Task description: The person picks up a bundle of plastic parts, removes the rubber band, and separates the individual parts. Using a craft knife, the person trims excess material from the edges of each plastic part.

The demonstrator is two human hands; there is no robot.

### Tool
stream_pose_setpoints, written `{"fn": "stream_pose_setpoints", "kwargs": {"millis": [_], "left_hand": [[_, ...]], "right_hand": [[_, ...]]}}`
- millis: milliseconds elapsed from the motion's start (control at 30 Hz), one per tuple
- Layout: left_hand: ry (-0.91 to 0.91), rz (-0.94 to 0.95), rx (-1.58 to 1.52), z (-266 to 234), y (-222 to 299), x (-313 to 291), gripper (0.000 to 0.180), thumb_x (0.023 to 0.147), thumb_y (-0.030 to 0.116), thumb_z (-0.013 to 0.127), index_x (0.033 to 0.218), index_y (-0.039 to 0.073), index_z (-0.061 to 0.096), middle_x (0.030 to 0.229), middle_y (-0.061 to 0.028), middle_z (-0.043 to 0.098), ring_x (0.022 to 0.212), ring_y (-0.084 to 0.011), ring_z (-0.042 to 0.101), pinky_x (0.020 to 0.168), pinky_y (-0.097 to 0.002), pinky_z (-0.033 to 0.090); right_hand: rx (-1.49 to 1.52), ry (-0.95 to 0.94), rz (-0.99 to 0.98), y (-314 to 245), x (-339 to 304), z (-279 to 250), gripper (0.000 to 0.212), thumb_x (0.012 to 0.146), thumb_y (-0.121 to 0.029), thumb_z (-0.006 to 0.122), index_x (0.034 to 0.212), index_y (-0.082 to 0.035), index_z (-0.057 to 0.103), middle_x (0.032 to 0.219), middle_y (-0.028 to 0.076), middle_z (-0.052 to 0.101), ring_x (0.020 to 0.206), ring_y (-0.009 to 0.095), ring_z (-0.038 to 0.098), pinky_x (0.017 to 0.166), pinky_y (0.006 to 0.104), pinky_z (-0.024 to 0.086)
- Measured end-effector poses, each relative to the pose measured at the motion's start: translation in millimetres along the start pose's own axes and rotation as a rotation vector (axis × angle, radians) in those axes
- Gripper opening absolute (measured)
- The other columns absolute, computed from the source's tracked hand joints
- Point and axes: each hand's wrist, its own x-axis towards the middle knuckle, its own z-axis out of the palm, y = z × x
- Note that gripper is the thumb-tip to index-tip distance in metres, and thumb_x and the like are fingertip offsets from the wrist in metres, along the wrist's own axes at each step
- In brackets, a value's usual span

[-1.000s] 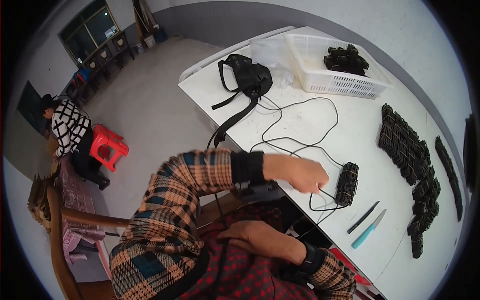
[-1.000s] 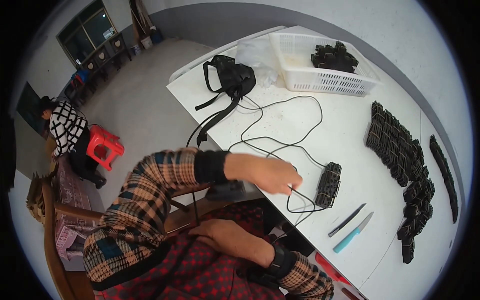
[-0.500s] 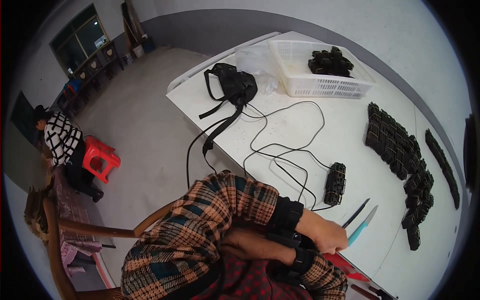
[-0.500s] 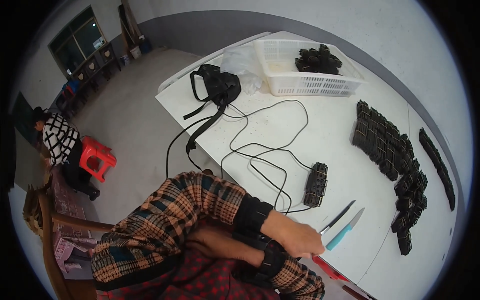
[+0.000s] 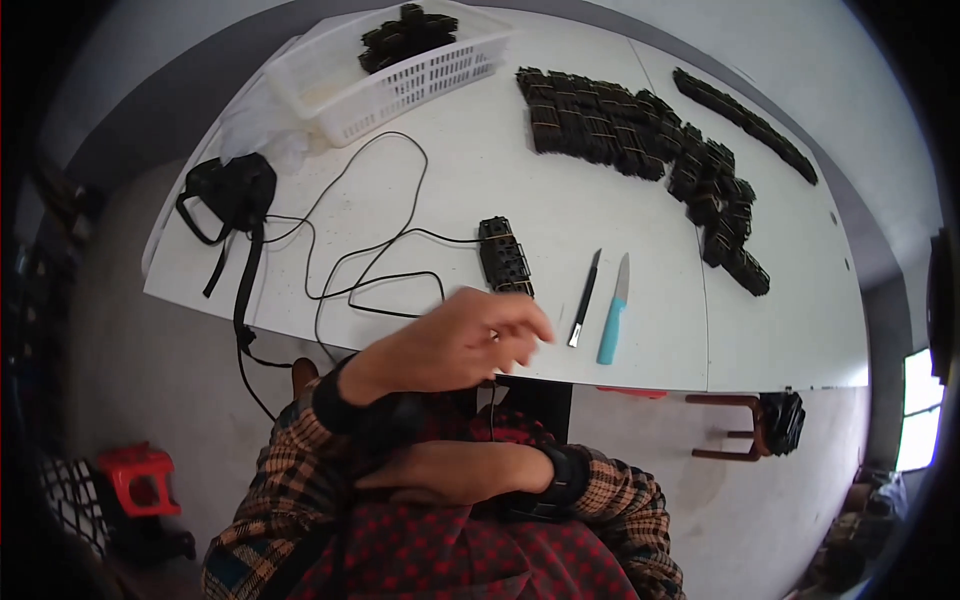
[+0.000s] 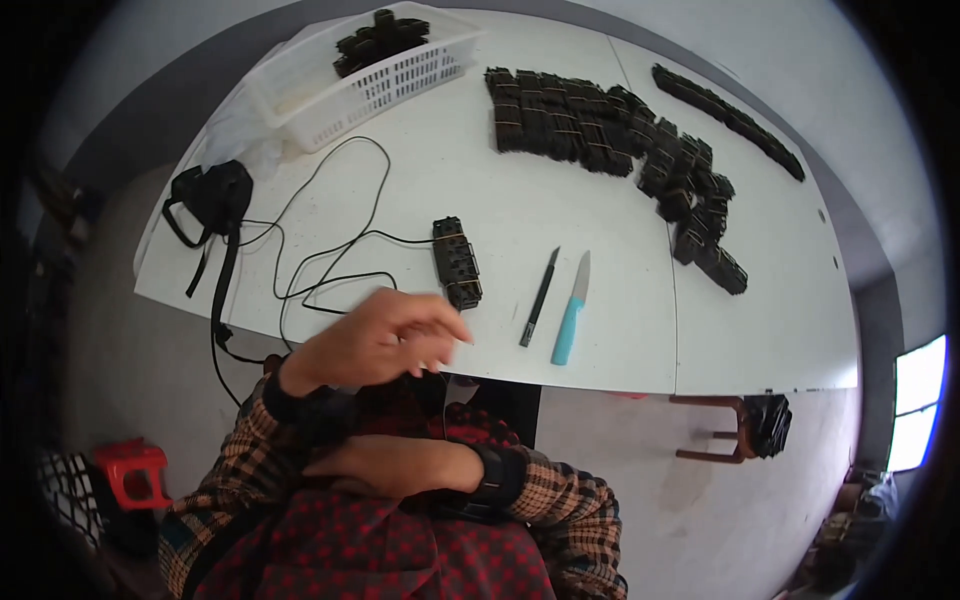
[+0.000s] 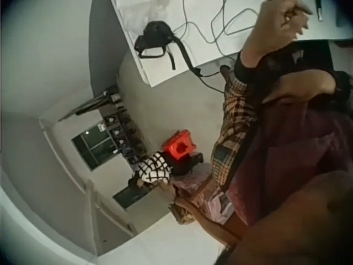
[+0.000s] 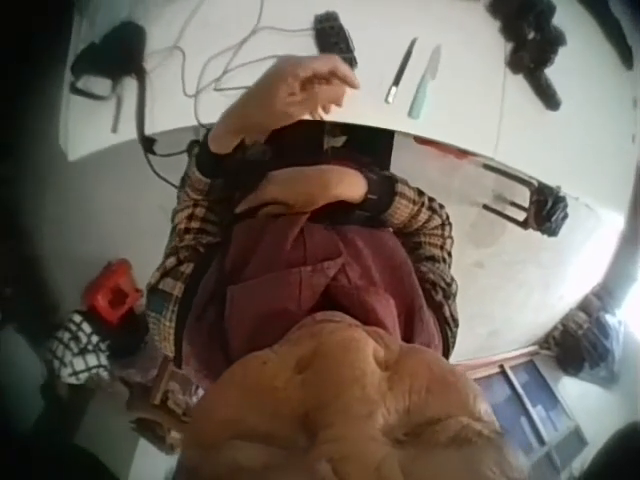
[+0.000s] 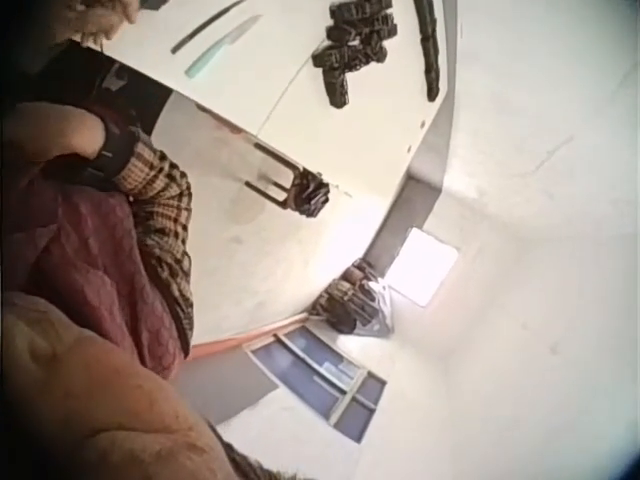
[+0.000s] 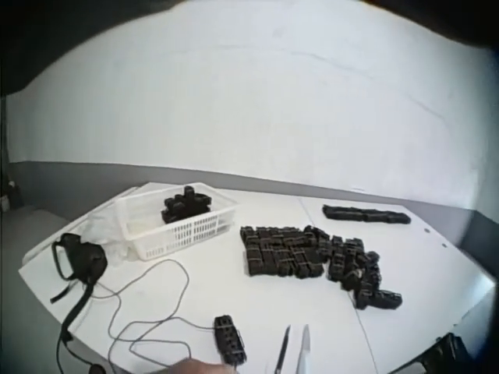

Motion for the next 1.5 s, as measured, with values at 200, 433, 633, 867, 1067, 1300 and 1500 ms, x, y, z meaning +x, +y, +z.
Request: {"fn": "stream_pose_setpoints", "kwargs": {"millis": [200, 433, 633, 867, 1067, 1300, 1500], "left_hand": [[0.279, 0.055, -0.289, -22.1, 4.5, -42.8, 0.014, 0.093, 0.009, 0.052, 0.1, -0.001, 0.058, 0.077, -0.0034, 0.062, 0.069, -0.0076, 0.06, 0.057, -0.0207, 0.049], [0.129, 0.128, -0.15, -32.2, 7.1, -62.3, 0.009, 0.088, 0.003, 0.054, 0.093, -0.003, 0.059, 0.078, -0.0093, 0.062, 0.067, -0.0125, 0.061, 0.056, -0.0231, 0.05], [0.339, 0.01, 0.146, -26.2, -44.4, -23.6, 0.015, 0.084, 0.012, 0.065, 0.093, 0.001, 0.061, 0.081, -0.0055, 0.063, 0.071, -0.0135, 0.062, 0.06, -0.0274, 0.05], [0.404, 0.126, 0.825, 23.7, -98.2, 0.9, 0.022, 0.079, 0.019, 0.066, 0.095, 0.006, 0.058, 0.076, -0.0105, 0.062, 0.068, -0.0309, 0.058, 0.064, -0.0406, 0.047], [0.399, -0.02, 0.682, 11.2, -102.2, 0.9, 0.019, 0.084, 0.021, 0.06, 0.095, 0.005, 0.058, 0.068, -0.0121, 0.059, 0.063, -0.0301, 0.058, 0.057, -0.0408, 0.044], [0.766, -0.099, 0.386, -44.0, -88.8, -23.6, 0.017, 0.094, 0.015, 0.048, 0.087, 0.001, 0.056, 0.057, -0.0037, 0.043, 0.05, -0.0119, 0.038, 0.048, -0.0291, 0.033], [1.334, 0.074, 0.61, -124.9, -117.3, -70.1, 0.026, 0.096, 0.016, 0.039, 0.088, 0.0, 0.057, 0.07, -0.0075, 0.055, 0.065, -0.0166, 0.05, 0.064, -0.0296, 0.042]], "right_hand": [[-0.099, 0.199, 0.124, -39.4, -30.5, -24.9, 0.027, 0.088, -0.006, 0.056, 0.114, -0.001, 0.059, 0.106, 0.015, 0.064, 0.095, 0.025, 0.062, 0.082, 0.0318, 0.049], [-0.195, 0.834, 0.422, -59.2, -68.3, -42.2, 0.014, 0.087, -0.001, 0.057, 0.097, 0.0, 0.066, 0.089, 0.006, 0.068, 0.081, 0.013, 0.064, 0.071, 0.0262, 0.051], [-0.402, 1.337, 0.568, -10.1, -102.6, -82.3, 0.017, 0.088, 0.0, 0.054, 0.103, 0.002, 0.063, 0.087, 0.005, 0.068, 0.076, 0.012, 0.063, 0.066, 0.0254, 0.051], [-0.813, 1.15, 0.617, 37.2, -83.0, -90.4, 0.046, 0.081, -0.008, 0.065, 0.123, 0.003, 0.049, 0.103, 0.015, 0.063, 0.086, 0.022, 0.063, 0.068, 0.0299, 0.052], [-1.045, 1.098, 0.679, 47.0, -66.7, -101.3, 0.067, 0.075, -0.019, 0.071, 0.129, 0.005, 0.04, 0.108, 0.019, 0.06, 0.09, 0.029, 0.061, 0.076, 0.0364, 0.05], [-1.207, 1.141, 0.761, 55.5, -46.8, -108.5, 0.068, 0.072, -0.03, 0.073, 0.122, 0.007, 0.046, 0.104, 0.022, 0.06, 0.091, 0.032, 0.061, 0.078, 0.038, 0.049], [-0.922, 1.206, 0.786, 55.3, -62.5, -113.1, 0.052, 0.073, -0.029, 0.072, 0.105, 0.008, 0.054, 0.092, 0.022, 0.06, 0.083, 0.034, 0.061, 0.07, 0.0388, 0.049]]}}
